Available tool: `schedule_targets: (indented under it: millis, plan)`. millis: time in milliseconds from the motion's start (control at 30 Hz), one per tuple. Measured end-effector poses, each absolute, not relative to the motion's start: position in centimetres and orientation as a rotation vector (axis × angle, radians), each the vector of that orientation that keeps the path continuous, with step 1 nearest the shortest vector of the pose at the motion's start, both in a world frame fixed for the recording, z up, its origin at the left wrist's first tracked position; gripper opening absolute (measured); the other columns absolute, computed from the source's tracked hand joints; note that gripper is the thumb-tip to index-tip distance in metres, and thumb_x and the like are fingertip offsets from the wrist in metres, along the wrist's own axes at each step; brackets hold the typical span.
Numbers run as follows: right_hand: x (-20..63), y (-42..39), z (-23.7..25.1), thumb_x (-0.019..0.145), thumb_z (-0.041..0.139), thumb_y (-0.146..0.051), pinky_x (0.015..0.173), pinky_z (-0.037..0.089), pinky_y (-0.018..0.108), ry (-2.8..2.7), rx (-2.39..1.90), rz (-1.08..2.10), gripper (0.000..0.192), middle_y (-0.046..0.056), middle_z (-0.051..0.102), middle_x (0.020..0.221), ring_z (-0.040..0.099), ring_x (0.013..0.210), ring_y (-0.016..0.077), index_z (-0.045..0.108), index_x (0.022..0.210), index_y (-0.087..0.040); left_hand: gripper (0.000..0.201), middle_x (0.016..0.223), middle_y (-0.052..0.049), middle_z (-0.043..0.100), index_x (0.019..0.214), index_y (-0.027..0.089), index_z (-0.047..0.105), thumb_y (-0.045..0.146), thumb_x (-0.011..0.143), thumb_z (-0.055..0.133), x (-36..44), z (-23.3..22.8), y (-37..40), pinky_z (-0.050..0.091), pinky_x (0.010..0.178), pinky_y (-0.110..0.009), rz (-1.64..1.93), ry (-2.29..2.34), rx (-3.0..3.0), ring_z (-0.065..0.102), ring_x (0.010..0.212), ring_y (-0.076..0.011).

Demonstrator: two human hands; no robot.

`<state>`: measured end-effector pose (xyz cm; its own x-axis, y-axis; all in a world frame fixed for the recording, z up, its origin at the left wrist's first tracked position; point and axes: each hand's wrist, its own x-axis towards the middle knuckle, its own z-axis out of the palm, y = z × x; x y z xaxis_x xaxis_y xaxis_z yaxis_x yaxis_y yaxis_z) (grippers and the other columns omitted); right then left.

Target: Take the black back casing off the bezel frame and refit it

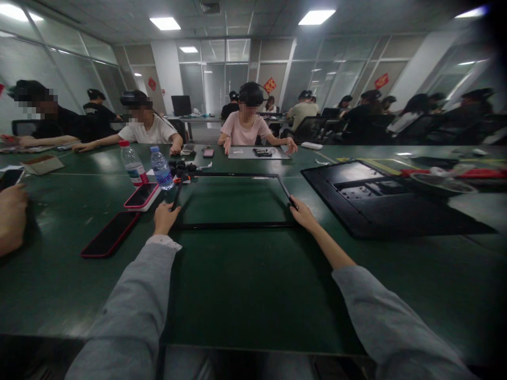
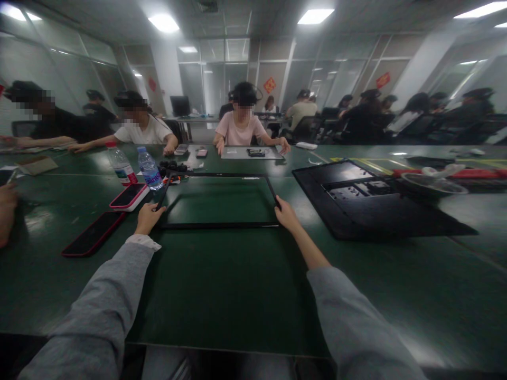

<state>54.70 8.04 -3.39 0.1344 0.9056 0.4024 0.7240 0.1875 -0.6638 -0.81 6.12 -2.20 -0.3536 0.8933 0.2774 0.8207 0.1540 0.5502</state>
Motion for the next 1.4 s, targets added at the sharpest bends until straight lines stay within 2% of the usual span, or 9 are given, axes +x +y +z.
schedule_targets:
  millis: [167,300,433,633,867,1000,1167,1300,1400]
  plan:
    - [54.5,7.8,-3.6,0.084,0.054,-0.022,0.118,0.043,0.050,-1.639,-1.636,0.224,0.056,0.015,0.067,0.139,0.061,0.133,0.0306,0.066,0.137,-0.014,0.054,0.137,-0.019,0.058,0.126,0.019,0.076,0.055,0.090,0.060,-1.0,-2.6,6.0,0.045,0.111,-0.048,0.929,2.343,1.729,0.057,0.129,-0.0381]
    - [54.5,7.4,-3.4,0.084,0.057,-0.022,0.113,0.048,0.050,-1.622,-1.663,0.228,0.051,0.013,0.071,0.132,0.067,0.124,0.0306,0.069,0.134,-0.017,0.054,0.137,-0.019,0.058,0.125,0.019,0.077,0.055,0.090,0.060,-0.7,-2.4,5.7,0.047,0.108,-0.052,0.860,2.364,1.768,0.058,0.125,-0.0408]
    - [54.4,7.3,-3.3,0.085,0.056,-0.021,0.112,0.049,0.048,-1.628,-1.686,0.257,0.050,0.014,0.072,0.130,0.068,0.122,0.0298,0.069,0.134,-0.015,0.052,0.135,-0.019,0.059,0.124,0.020,0.078,0.056,0.088,0.063,-0.4,-2.1,5.2,0.049,0.104,-0.055,0.825,2.402,1.777,0.058,0.123,-0.0432]
    - [54.6,7.6,-3.4,0.084,0.057,-0.021,0.109,0.050,0.049,-1.667,-1.678,0.238,0.044,0.013,0.074,0.126,0.069,0.119,0.0297,0.073,0.125,-0.017,0.049,0.135,-0.020,0.061,0.124,0.019,0.077,0.051,0.092,0.059,0.1,-1.8,4.4,0.049,0.101,-0.056,0.827,2.404,1.798,0.057,0.124,-0.0436]
    - [54.7,6.8,-2.8,0.084,0.046,-0.019,0.107,0.050,0.047,-1.537,-1.600,0.085,0.042,0.011,0.076,0.114,0.068,0.111,0.0262,0.075,0.115,-0.019,0.044,0.140,-0.015,0.062,0.133,0.026,0.072,0.044,0.098,0.053,1.2,-0.8,3.3,0.046,0.102,-0.053,0.963,2.340,1.874,0.053,0.130,-0.0386]
    - [55.4,5.4,-2.0,0.082,0.044,-0.016,0.105,0.047,0.050,-1.489,-1.639,-0.093,0.045,0.015,0.073,0.113,0.063,0.111,0.0286,0.074,0.116,-0.016,0.043,0.143,-0.012,0.062,0.132,0.031,0.072,0.050,0.098,0.055,2.2,-0.6,2.2,0.040,0.108,-0.055,0.864,2.158,2.116,0.048,0.136,-0.0367]
    - [59.2,3.1,-0.5,0.085,0.045,-0.018,0.107,0.039,0.055,-1.320,-1.728,-0.359,0.049,0.019,0.066,0.127,0.049,0.127,0.0335,0.070,0.126,-0.016,0.047,0.145,-0.011,0.062,0.129,0.032,0.073,0.060,0.095,0.056,2.5,-0.4,0.7,0.037,0.110,-0.058,0.722,1.971,2.195,0.046,0.139,-0.0367]
    - [64.9,1.7,0.2,0.082,0.052,-0.015,0.110,0.029,0.065,-1.025,-1.835,-0.493,0.052,0.024,0.054,0.143,0.037,0.140,0.0381,0.067,0.131,-0.017,0.051,0.144,-0.010,0.063,0.127,0.033,0.074,0.065,0.092,0.059,2.2,-0.2,0.1,0.037,0.111,-0.057,0.658,1.886,2.218,0.046,0.140,-0.0369]
    - [69.5,0.6,-0.6,0.076,0.060,-0.011,0.111,0.017,0.074,-0.688,-1.890,-0.499,0.065,0.027,0.040,0.153,0.026,0.148,0.0433,0.059,0.140,-0.019,0.053,0.145,-0.010,0.063,0.126,0.032,0.075,0.067,0.088,0.064,1.9,-0.2,-0.1,0.037,0.112,-0.058,0.631,1.849,2.242,0.048,0.139,-0.0372]
